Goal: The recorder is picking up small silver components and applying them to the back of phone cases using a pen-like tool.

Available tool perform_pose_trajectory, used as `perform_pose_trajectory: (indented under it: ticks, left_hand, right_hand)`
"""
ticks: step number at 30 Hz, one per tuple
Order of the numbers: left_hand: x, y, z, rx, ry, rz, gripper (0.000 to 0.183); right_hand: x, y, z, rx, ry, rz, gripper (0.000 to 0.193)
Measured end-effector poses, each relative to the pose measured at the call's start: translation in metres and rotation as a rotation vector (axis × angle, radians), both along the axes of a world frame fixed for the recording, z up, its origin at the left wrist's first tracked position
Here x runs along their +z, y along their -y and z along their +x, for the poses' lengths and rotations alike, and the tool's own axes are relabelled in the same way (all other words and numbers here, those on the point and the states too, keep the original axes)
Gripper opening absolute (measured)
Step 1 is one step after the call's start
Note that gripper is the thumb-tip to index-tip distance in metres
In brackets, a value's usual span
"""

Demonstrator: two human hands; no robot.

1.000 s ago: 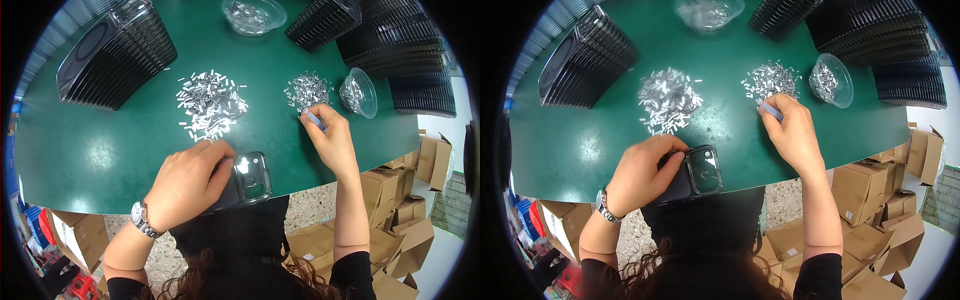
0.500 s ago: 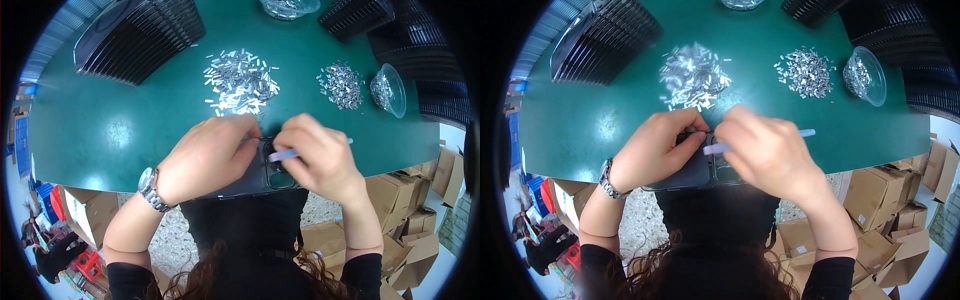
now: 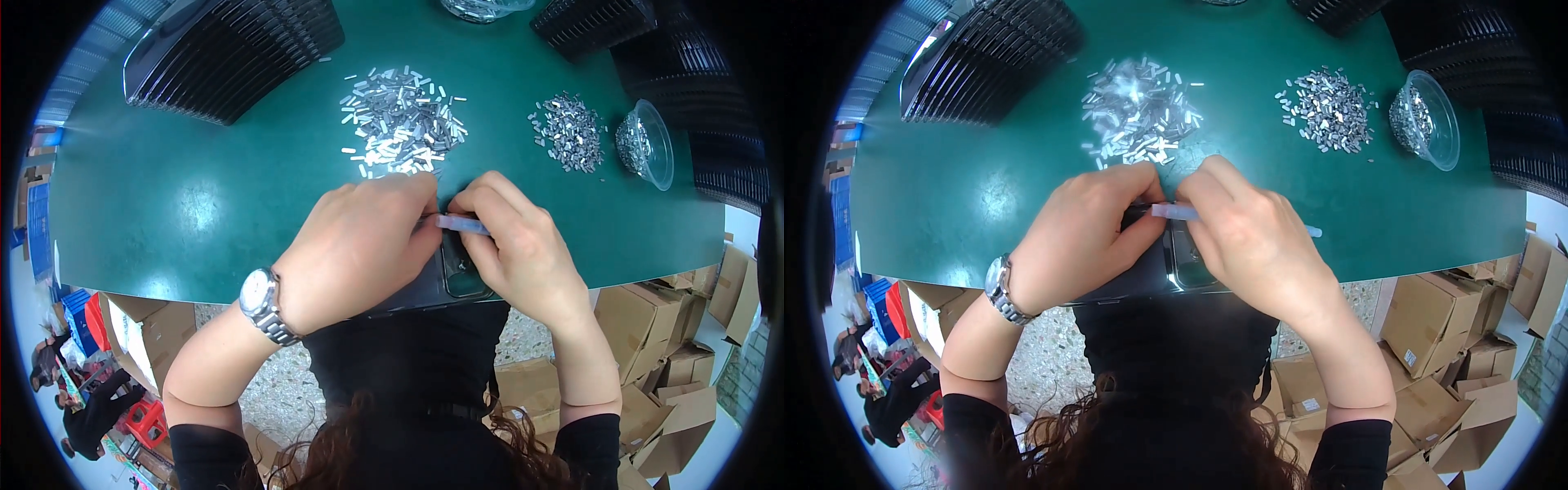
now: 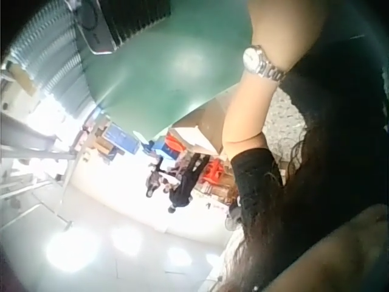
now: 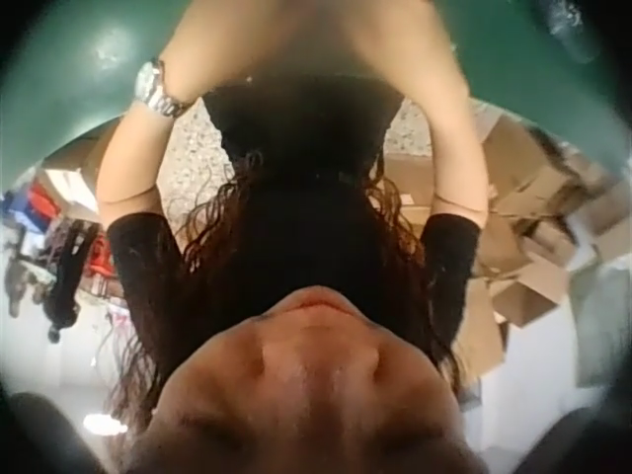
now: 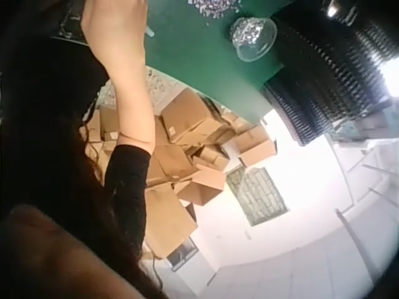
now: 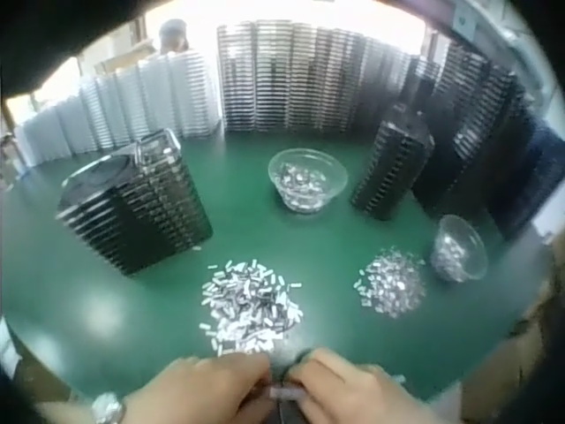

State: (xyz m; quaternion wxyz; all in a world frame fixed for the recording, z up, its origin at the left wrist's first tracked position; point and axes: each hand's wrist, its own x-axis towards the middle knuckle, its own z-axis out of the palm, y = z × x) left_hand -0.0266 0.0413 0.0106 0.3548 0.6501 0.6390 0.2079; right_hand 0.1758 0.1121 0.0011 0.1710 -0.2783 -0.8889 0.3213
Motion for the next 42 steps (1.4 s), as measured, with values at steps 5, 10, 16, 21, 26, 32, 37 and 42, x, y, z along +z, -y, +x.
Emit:
perform_pose_trajectory:
  ticks: [5,10,16,21,26,32,37,42]
  left_hand:
    - [-0.003,0.003,0.011,-0.009,-0.136,0.134,0.02]
    - [-0.009,0.006,0.014,-0.009,-0.19,0.16,0.023]
    - [-0.01,0.005,0.014,-0.022,-0.205,0.185,0.022]
    - [-0.009,0.008,0.017,-0.014,-0.203,0.18,0.02]
    - [-0.008,0.011,0.016,0.019,-0.19,0.167,0.017]
    - [-0.004,0.025,0.002,0.034,0.021,0.096,0.014]
    - [0.002,0.03,-0.003,0.064,0.029,0.059,0.014]
    - [0.005,0.033,-0.009,0.055,0.028,0.058,0.013]
  right_hand:
    - [-0.005,0.0,0.008,0.006,-0.042,-0.045,0.02]
    - [-0.005,-0.003,0.011,-0.004,-0.055,0.033,0.024]
    - [-0.003,0.001,0.015,0.034,0.116,0.357,0.021]
    - [-0.006,0.009,0.013,-0.029,0.098,0.271,0.017]
    - [-0.004,0.014,0.008,-0.111,0.122,0.21,0.016]
    - [0.004,-0.011,0.004,-0.128,-0.09,-0.086,0.016]
    - [-0.008,-0.022,-0.013,-0.144,-0.055,-0.012,0.012]
    - [-0.008,-0.021,-0.024,-0.074,0.024,0.123,0.011]
